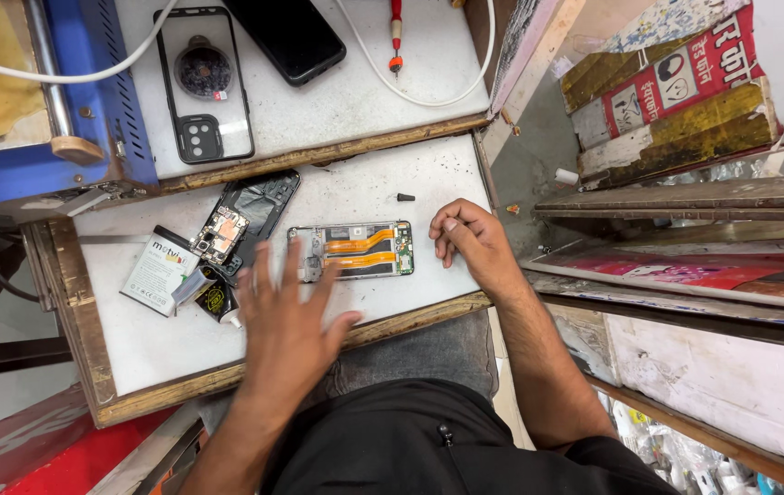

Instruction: The person works on a disassembled mobile phone on a workbench. They apply adhesive to the phone frame, handle the motherboard, and use a toothbrush to clean the motherboard. The person then attaches a small component to the motherboard.

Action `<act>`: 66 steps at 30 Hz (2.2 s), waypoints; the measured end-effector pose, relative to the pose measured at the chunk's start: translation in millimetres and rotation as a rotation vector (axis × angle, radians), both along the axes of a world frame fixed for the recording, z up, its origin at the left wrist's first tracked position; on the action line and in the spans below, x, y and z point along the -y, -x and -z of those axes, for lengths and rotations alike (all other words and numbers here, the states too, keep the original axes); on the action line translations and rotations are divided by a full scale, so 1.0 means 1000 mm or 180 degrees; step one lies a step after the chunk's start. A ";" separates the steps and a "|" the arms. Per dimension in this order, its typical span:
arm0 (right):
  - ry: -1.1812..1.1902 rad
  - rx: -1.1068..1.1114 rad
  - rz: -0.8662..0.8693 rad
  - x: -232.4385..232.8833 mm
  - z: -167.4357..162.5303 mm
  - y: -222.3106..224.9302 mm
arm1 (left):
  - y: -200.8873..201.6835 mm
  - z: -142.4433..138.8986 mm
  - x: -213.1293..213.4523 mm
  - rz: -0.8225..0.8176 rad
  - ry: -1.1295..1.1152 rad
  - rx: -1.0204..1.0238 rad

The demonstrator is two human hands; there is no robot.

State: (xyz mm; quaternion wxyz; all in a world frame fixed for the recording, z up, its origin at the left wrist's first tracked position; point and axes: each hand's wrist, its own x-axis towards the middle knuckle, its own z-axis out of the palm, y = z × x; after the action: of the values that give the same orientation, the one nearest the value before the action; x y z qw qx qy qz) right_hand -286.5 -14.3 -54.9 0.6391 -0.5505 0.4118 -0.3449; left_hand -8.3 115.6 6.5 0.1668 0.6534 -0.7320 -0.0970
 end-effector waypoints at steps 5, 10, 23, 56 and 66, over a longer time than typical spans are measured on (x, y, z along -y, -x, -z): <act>0.0346 -0.0777 0.0058 -0.010 -0.013 -0.012 | -0.061 -0.015 -0.058 -0.2027 -0.0622 -0.0919; 0.1223 -0.1199 -0.0012 -0.016 -0.029 -0.024 | -0.100 0.008 -0.096 -0.2000 -0.0626 0.0652; 0.1668 -0.1982 -0.0220 -0.017 -0.044 -0.040 | -0.069 0.004 -0.093 -0.1507 0.0083 0.0104; 0.2916 -0.2676 -0.1567 0.014 -0.045 -0.038 | 0.019 0.027 0.049 -0.0860 -0.0176 -0.1431; 0.3036 -0.2868 -0.1560 0.006 -0.055 -0.044 | 0.018 0.030 0.048 -0.0892 -0.0055 -0.1471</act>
State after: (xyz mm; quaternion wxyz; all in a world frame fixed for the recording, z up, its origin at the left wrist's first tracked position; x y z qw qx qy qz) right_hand -242.8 -20.2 -0.3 0.1542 -0.9372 0.3043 -0.0721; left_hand -26.2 67.5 -23.9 0.3357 0.7102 -0.5761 -0.2258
